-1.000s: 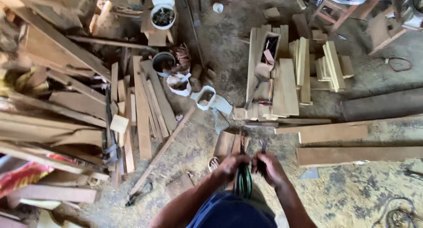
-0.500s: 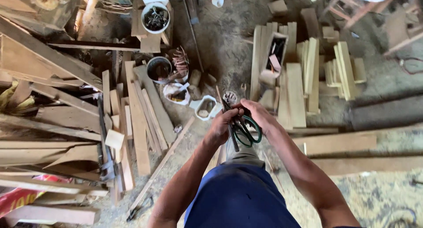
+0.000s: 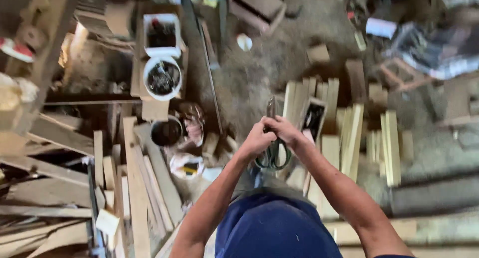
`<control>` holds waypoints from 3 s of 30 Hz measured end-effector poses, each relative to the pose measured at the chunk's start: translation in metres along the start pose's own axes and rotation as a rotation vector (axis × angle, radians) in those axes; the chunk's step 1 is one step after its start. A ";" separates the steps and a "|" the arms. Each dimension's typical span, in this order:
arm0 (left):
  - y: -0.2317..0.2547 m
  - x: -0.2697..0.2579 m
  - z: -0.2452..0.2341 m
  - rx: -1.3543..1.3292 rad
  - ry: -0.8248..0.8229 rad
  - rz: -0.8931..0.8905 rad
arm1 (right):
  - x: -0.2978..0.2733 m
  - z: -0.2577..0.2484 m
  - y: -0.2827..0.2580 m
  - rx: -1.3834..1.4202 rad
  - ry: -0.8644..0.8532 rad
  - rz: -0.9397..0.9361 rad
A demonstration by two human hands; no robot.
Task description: The person handles a handheld wood router by removing and reattaching its base plate. They also search through a wooden toolbox and a cardboard box to handle metal wrenches, pliers, and a hammer.
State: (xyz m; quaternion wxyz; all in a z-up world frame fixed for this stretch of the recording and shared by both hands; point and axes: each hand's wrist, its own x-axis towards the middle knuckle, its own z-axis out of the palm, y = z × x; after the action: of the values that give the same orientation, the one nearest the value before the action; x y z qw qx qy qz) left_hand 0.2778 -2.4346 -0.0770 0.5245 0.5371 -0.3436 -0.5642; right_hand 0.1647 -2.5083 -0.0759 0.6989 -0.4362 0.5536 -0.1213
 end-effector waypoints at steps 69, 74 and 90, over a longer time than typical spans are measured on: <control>-0.597 1.107 -0.454 1.506 -0.159 0.020 | 1.172 -0.193 -0.221 -1.358 -0.057 -0.371; -0.618 1.110 -0.449 1.666 0.096 0.824 | 1.152 -0.208 -0.222 -1.412 0.320 -0.782; -0.349 1.101 -0.331 1.365 -0.099 0.905 | 1.238 -0.302 -0.211 -1.378 0.567 -0.331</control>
State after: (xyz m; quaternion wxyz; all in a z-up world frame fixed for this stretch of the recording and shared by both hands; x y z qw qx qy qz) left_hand 0.6605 -3.3602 -0.7411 0.2431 0.5218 -0.8176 0.0123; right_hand 0.4080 -3.5842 -0.7478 0.0726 -0.8033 0.5898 0.0408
